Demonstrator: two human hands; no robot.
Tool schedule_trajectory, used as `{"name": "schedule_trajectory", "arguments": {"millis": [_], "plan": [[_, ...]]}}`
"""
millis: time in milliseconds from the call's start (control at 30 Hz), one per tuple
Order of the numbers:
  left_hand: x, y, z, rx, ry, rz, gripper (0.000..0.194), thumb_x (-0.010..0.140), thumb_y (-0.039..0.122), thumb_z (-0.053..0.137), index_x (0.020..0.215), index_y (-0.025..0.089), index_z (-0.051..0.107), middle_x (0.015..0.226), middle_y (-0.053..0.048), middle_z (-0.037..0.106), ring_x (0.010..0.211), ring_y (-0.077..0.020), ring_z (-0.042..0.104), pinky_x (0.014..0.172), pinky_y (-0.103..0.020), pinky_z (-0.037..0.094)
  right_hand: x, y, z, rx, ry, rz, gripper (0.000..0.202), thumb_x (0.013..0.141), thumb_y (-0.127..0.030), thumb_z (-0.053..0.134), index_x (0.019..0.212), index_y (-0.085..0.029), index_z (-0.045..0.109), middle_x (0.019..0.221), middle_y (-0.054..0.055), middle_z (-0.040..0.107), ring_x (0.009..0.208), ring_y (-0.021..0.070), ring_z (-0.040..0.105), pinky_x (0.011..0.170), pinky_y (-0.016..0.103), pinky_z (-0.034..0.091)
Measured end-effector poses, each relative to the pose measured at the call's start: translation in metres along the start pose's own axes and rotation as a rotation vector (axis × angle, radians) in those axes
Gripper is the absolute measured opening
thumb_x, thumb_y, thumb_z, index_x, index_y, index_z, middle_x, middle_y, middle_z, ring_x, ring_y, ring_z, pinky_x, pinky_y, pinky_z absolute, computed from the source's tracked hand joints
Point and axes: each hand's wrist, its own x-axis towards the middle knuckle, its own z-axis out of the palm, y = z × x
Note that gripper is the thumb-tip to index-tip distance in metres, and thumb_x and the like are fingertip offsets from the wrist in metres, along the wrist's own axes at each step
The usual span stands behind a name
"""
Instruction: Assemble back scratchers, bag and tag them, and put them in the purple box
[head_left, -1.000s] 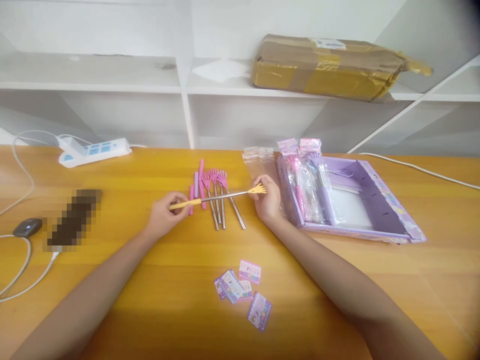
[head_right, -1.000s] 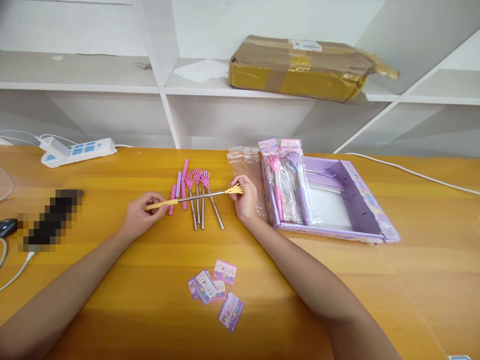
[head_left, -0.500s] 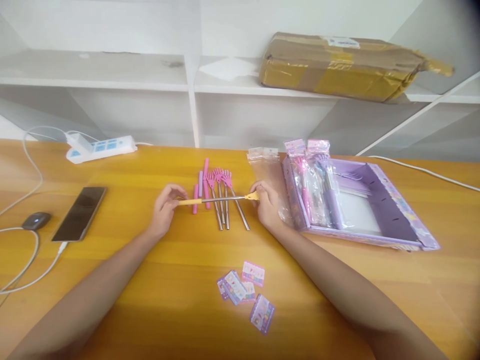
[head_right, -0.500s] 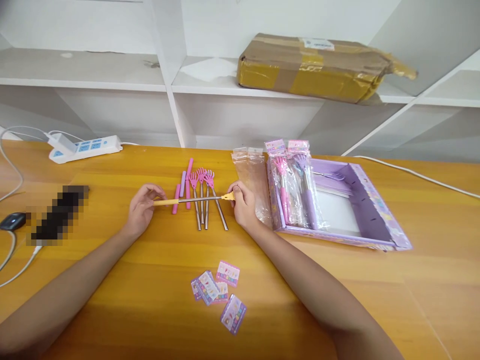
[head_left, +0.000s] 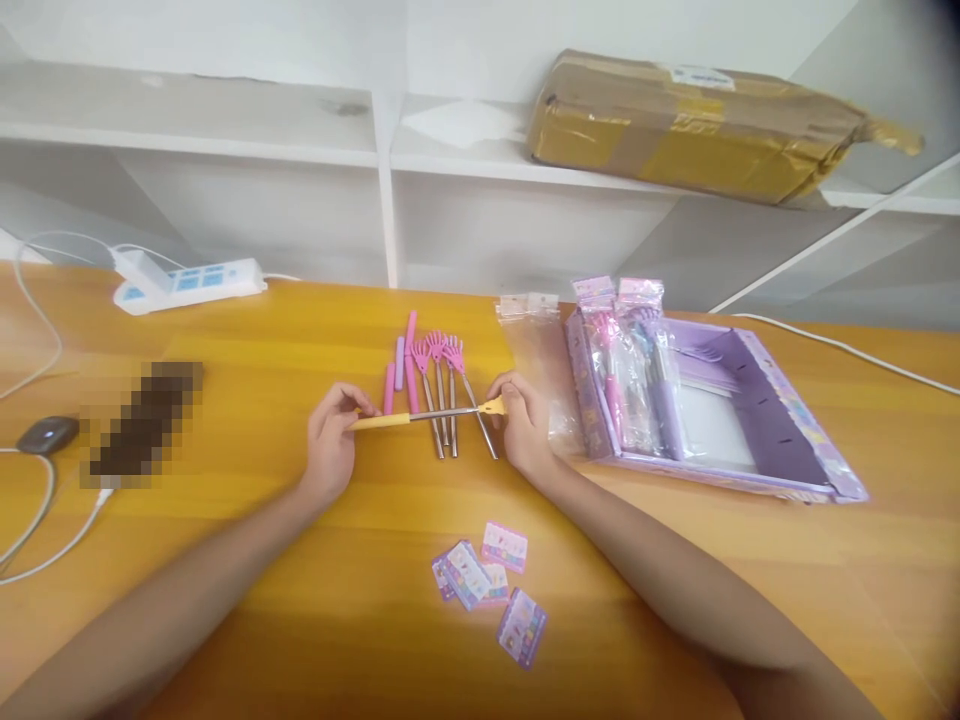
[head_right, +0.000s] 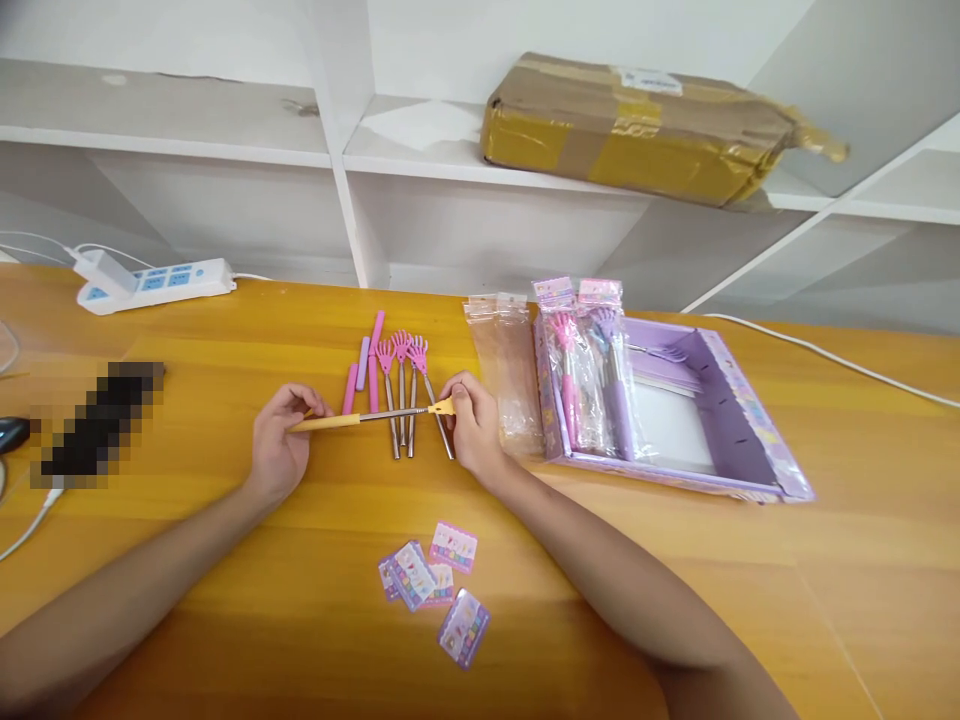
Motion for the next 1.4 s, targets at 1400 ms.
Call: {"name": "schedule_trajectory", "arguments": {"millis": [1400], "plan": [[0.007, 0.006, 0.002, -0.054, 0.006, -0.158, 0.014, 0.080, 0.035, 0.060, 0.080, 0.021, 0.062, 0.085, -0.001, 0.060, 0.053, -0.0120, 0.058, 0.049, -0.026, 0.045, 0.029, 0.009, 0.007, -0.189, -0.232, -0.198, 0.034, 0.102, -0.047, 0.055, 0.078, -0.023, 0.058, 0.070, -0.001, 0.057, 0.065, 0.0158, 0.051, 0.067, 0.029, 0.038]]}}
